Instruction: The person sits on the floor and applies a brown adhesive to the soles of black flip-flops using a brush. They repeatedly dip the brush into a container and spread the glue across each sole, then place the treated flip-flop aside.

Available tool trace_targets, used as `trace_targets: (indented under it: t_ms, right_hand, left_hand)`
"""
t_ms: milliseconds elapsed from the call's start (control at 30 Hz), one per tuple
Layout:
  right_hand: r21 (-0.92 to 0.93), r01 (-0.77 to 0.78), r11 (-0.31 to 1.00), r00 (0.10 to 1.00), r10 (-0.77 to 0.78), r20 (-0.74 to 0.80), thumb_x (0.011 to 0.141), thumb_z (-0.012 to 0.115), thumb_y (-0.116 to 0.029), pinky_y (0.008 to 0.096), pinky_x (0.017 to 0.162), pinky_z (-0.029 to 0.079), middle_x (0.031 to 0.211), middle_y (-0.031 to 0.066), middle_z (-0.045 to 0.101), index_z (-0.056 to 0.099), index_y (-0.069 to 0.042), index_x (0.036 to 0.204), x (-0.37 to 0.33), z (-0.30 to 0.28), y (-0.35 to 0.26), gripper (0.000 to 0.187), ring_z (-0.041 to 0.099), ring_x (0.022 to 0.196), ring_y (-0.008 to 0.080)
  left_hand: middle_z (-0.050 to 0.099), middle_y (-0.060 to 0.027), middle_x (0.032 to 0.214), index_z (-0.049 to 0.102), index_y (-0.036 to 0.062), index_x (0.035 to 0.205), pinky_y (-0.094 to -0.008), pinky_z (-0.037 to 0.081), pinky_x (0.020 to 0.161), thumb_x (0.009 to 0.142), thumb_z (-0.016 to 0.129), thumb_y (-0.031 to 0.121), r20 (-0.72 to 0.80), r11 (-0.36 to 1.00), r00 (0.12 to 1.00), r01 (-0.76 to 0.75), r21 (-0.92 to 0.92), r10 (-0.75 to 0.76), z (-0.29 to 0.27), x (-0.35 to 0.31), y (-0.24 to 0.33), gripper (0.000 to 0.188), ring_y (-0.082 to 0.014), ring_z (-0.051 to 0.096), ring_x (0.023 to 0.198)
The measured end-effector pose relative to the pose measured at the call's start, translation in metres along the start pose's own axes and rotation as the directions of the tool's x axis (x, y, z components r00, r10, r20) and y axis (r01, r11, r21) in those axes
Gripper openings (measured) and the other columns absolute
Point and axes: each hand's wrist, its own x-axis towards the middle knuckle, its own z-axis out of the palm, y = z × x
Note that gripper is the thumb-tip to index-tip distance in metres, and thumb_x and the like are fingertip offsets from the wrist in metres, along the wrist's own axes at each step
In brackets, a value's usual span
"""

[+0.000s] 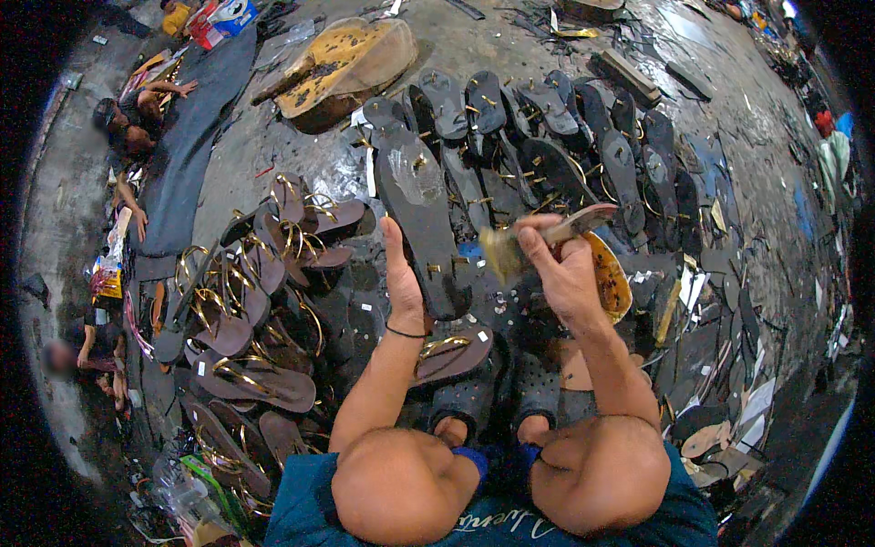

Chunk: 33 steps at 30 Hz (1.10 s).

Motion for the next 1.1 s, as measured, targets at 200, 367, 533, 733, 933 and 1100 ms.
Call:
trace_targets:
  t_ms: [200,367,533,733,933,1100]
  right_hand:
    - [-0.465,0.417,0.781,0.906,-0.396,0.147,0.083,0.073,-0.018,0.0335,0.083,0.05,0.095,0.007,0.069,0.065,-0.003,0.107,-0.007,0.023,0.016,0.029,0.064,0.087,0.0166]
    - [-0.154,0.126,0.98,0.992,-0.121,0.037,0.086,0.071,-0.015,0.0295,0.078,0.052,0.093,0.0075,0.069,0.064,0.0,0.104,0.017,0.003,0.036,0.024,0.065,0.085,0.0147]
    - [-0.016,0.135,0.991,0.983,-0.132,0.131,0.085,0.069,-0.017,0.0328,0.079,0.051,0.094,0.0086,0.07,0.066,0.0,0.1,0.004,0.034,0.0,0.023,0.065,0.084,0.0158]
    - [-0.3,0.304,0.905,0.953,-0.285,0.105,0.082,0.072,-0.025,0.037,0.08,0.051,0.093,0.0129,0.07,0.067,-0.003,0.098,-0.016,0.032,0.03,0.027,0.068,0.086,0.0264]
    - [-0.257,0.225,0.94,0.969,-0.243,-0.038,0.085,0.069,-0.016,0.0312,0.075,0.051,0.088,0.0118,0.07,0.066,-0.001,0.098,-0.001,0.006,0.028,0.02,0.066,0.078,0.0189]
    - [-0.458,0.161,0.874,0.96,-0.247,-0.134,0.085,0.068,-0.02,0.0309,0.075,0.052,0.086,0.0104,0.07,0.068,-0.001,0.094,0.027,-0.004,0.064,0.021,0.067,0.078,0.0222]
  left_hand:
    - [0.063,-0.0072,0.107,0.055,0.0081,0.12,-0.0352,0.055,0.071,0.087,0.049,0.067,-0.049,0.99,0.999,-0.026,-0.142,0.019,0.0,0.005,-0.009,0.068,-0.0218,0.064,0.089]
    - [0.064,-0.0081,0.107,0.055,0.0057,0.123,-0.0333,0.052,0.084,0.086,0.046,0.07,-0.065,0.995,0.996,0.049,-0.091,-0.055,-0.001,-0.001,-0.003,0.075,-0.0221,0.062,0.094]
    - [0.064,-0.0077,0.106,0.059,0.0067,0.119,-0.0342,0.051,0.084,0.087,0.044,0.071,-0.067,0.995,0.993,0.099,0.003,-0.098,-0.015,0.004,-0.015,0.073,-0.0215,0.061,0.093]
    - [0.065,-0.0051,0.102,0.056,0.0077,0.119,-0.0351,0.054,0.076,0.088,0.048,0.067,-0.13,0.994,0.988,-0.092,-0.057,0.084,-0.014,0.012,-0.004,0.068,-0.0209,0.064,0.087]
    - [0.062,-0.0052,0.111,0.054,0.0057,0.124,-0.0345,0.052,0.083,0.09,0.05,0.062,-0.112,0.985,0.978,-0.172,0.028,0.174,-0.003,0.008,-0.004,0.066,-0.0206,0.061,0.094]
    - [0.059,-0.0066,0.121,0.048,0.0068,0.131,-0.0398,0.053,0.085,0.09,0.048,0.063,-0.044,0.985,0.984,-0.171,0.016,0.172,-0.005,0.001,0.008,0.07,-0.0236,0.061,0.102]
